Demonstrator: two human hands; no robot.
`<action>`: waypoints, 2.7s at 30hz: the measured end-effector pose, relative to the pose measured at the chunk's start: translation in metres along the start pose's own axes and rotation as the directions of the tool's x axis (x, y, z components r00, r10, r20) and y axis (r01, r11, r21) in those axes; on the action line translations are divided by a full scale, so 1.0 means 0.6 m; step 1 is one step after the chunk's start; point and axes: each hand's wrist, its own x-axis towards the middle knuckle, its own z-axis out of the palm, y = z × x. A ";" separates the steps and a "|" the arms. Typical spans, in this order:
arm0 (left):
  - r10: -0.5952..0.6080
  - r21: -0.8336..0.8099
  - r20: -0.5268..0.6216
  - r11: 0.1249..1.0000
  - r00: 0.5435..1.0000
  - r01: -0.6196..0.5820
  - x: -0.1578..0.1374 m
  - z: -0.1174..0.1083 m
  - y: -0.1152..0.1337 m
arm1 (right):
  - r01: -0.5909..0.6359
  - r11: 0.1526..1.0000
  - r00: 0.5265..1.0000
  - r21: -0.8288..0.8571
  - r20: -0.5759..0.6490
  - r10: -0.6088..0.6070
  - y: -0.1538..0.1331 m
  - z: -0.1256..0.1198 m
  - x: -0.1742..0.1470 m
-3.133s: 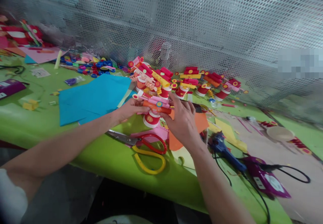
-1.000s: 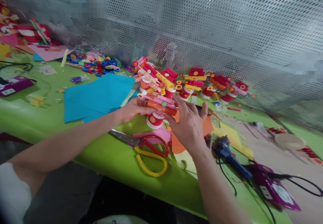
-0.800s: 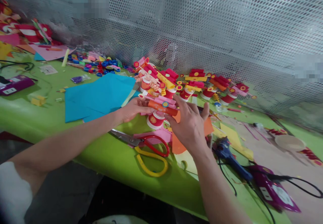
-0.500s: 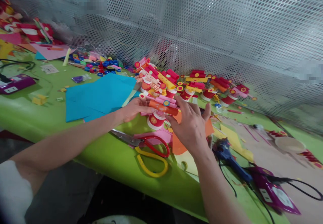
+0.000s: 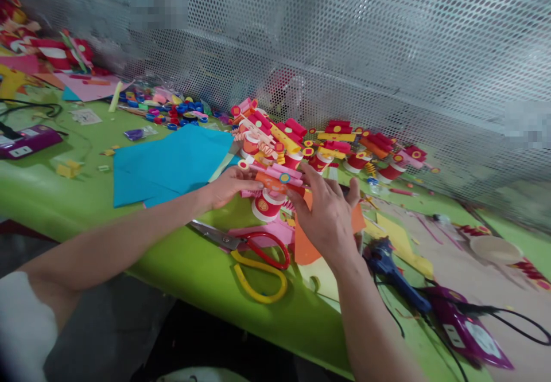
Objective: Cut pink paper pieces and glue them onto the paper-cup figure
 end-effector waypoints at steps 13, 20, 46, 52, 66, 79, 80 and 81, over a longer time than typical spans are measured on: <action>0.031 0.005 0.015 1.000 0.999 -0.031 -0.009 0.010 0.012 | 0.045 0.998 0.996 -0.053 -0.073 -0.049 0.013 0.019 -0.002; 0.052 0.029 -0.012 0.998 0.999 -0.052 -0.003 0.000 0.004 | 0.051 0.996 0.995 -0.069 -0.088 -0.057 0.011 0.018 -0.004; 0.037 0.084 -0.147 0.996 0.989 -0.025 -0.004 0.006 -0.001 | 0.055 0.995 0.997 -0.080 -0.050 -0.059 0.009 0.018 -0.005; 0.042 0.068 -0.115 0.997 0.992 -0.034 -0.004 0.007 -0.001 | 0.047 0.996 0.995 -0.076 -0.080 -0.053 0.007 0.016 -0.005; 0.041 0.042 -0.070 0.998 0.997 -0.038 -0.010 0.009 0.007 | 0.027 0.998 0.999 -0.053 -0.040 -0.030 0.004 0.008 -0.003; 0.024 0.045 -0.044 0.999 0.999 -0.022 -0.004 0.004 0.003 | 0.023 0.996 0.998 -0.080 -0.053 -0.027 0.007 0.011 0.001; 0.025 0.049 -0.046 0.999 0.999 -0.023 -0.004 0.003 0.003 | 0.019 0.997 0.999 -0.078 -0.049 -0.022 0.006 0.011 0.002; 0.027 0.054 -0.050 0.998 0.998 -0.025 -0.003 0.002 0.002 | 0.013 0.997 0.999 -0.076 -0.041 -0.017 0.006 0.011 0.002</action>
